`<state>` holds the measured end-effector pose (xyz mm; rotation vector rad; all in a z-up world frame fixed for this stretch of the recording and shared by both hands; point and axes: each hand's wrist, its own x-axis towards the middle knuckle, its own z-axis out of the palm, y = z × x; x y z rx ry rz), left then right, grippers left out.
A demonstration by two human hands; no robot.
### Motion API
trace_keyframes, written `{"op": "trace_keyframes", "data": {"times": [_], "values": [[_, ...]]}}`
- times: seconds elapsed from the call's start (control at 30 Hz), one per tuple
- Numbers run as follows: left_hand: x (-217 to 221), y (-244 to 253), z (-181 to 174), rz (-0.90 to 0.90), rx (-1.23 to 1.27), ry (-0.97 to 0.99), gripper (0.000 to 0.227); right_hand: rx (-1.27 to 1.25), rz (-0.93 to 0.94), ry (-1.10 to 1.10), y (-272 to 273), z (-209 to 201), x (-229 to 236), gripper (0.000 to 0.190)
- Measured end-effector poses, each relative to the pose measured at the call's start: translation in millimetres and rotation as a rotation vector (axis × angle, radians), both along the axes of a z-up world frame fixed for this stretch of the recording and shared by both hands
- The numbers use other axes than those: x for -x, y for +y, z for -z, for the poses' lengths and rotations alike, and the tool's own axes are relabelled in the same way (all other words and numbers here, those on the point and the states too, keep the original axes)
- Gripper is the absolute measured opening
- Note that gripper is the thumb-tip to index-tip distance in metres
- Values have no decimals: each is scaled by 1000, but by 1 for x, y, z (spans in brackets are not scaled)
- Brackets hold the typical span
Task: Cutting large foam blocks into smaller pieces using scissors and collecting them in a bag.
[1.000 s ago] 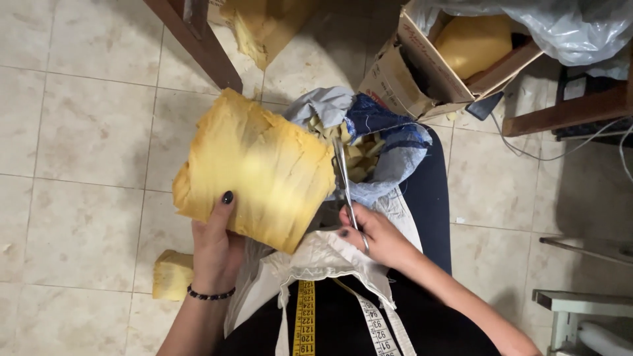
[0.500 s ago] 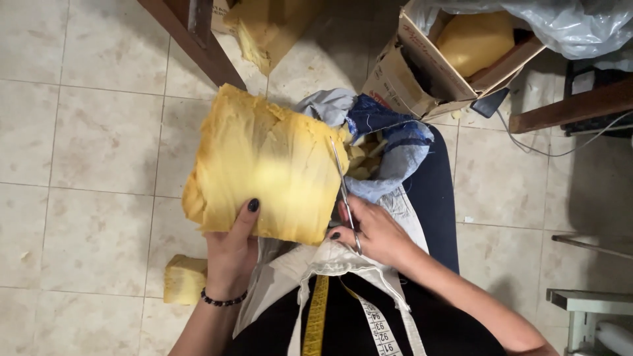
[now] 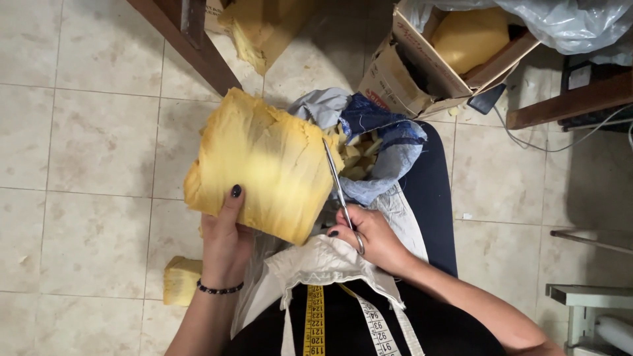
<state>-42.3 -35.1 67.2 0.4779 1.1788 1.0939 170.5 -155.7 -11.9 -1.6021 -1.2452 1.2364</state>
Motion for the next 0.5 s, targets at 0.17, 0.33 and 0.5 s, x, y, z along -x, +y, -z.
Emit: {"op": "trace_keyframes", "data": {"times": [0.17,0.33,0.5], "values": [[7,6,-1,18,-27,5,61,33,-70,7,-3,8,-10,28],[13,8,-11,141,-164,115,62,111,-261,-15,-1,9,-16,42],[21,7,-1,231,-172,110,63,203,-243,-125,21,-26,-16,46]]}}
